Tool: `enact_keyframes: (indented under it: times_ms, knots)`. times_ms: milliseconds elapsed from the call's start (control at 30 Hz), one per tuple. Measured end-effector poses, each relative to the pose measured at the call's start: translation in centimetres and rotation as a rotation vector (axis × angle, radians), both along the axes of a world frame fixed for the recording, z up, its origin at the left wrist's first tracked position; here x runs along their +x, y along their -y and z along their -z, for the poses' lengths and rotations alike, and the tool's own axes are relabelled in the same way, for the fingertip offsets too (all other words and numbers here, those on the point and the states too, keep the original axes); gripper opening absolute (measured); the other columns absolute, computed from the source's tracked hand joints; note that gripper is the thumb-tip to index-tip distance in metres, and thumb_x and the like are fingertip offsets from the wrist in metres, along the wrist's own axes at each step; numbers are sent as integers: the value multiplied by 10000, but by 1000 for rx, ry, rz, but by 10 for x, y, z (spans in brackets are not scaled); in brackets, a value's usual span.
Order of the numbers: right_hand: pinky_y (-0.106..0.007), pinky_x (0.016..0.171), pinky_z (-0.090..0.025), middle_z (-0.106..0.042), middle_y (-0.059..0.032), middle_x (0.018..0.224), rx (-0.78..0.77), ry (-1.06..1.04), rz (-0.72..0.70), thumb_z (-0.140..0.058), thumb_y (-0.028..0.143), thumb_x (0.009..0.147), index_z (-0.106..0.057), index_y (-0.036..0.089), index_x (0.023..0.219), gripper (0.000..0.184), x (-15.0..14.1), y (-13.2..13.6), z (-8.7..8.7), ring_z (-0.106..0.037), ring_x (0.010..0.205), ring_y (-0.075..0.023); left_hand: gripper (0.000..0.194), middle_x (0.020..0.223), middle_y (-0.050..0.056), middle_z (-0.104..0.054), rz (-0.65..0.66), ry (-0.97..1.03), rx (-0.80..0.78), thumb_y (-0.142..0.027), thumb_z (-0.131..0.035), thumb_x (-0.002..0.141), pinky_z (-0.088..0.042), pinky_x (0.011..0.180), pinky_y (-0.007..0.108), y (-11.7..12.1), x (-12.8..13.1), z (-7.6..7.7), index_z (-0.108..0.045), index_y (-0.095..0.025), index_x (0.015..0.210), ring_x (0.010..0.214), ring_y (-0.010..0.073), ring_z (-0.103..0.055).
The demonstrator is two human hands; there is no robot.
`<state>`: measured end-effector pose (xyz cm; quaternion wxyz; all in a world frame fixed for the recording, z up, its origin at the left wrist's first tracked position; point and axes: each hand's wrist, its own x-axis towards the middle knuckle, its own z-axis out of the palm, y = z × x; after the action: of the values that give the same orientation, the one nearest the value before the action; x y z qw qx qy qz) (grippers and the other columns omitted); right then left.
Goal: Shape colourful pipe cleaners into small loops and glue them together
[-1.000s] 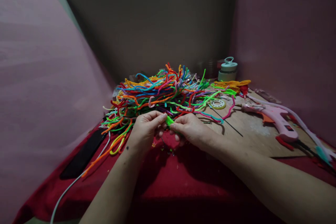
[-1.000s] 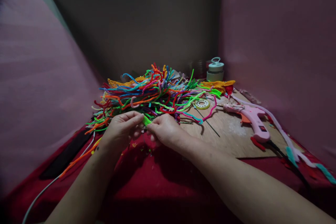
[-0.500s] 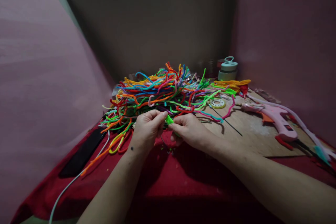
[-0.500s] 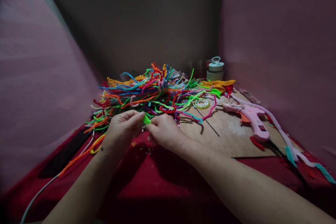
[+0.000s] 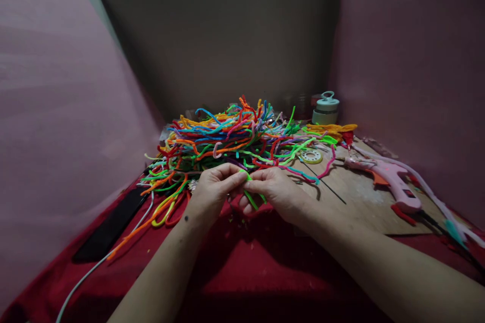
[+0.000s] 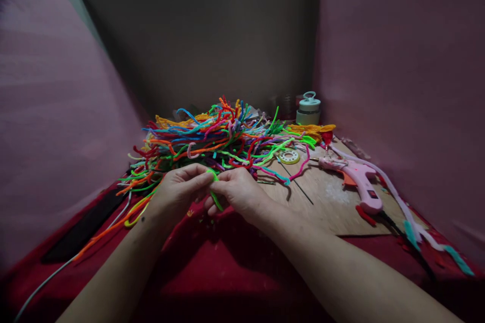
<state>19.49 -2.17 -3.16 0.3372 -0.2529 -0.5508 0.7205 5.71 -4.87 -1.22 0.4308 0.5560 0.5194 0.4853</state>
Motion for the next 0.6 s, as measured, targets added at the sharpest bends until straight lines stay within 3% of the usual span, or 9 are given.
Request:
enact_keyframes:
  times_ms: [167,267,433,600]
  knots:
    - [-220,425,-451,-584,-11,452,-75,97,34,-498,175,683,-550,122,610,104,-2,0,2,-536,366,-109,162,523,-29,-526,-155,-198,74,-274,-649,676,-325,465,181,2,5,0,-608,-135,604,487,68,-422]
    - [-231,445,-460,-574,-1,462,-102,53,-27,-500,193,702,-544,124,632,108,-4,1,4,-539,372,-108,172,480,-43,-488,-153,-223,61,-269,-641,674,-303,443,180,2,5,-2,-596,-137,573,455,63,-392]
    - [-277,508,-477,-603,-13,520,-156,-55,-79,-545,224,699,-588,120,717,114,-5,2,4,-568,431,-128,182,486,-53,-470,-77,-86,9,-280,-657,664,-286,424,169,0,4,-3,-585,-132,584,435,47,-369]
    - [-274,619,-447,-626,-20,597,-146,-241,145,-651,252,640,-632,113,695,150,-4,-5,7,-558,525,-109,243,567,-49,-523,-88,16,13,-392,-623,718,-291,398,151,-4,2,4,-583,-168,804,421,39,-404]
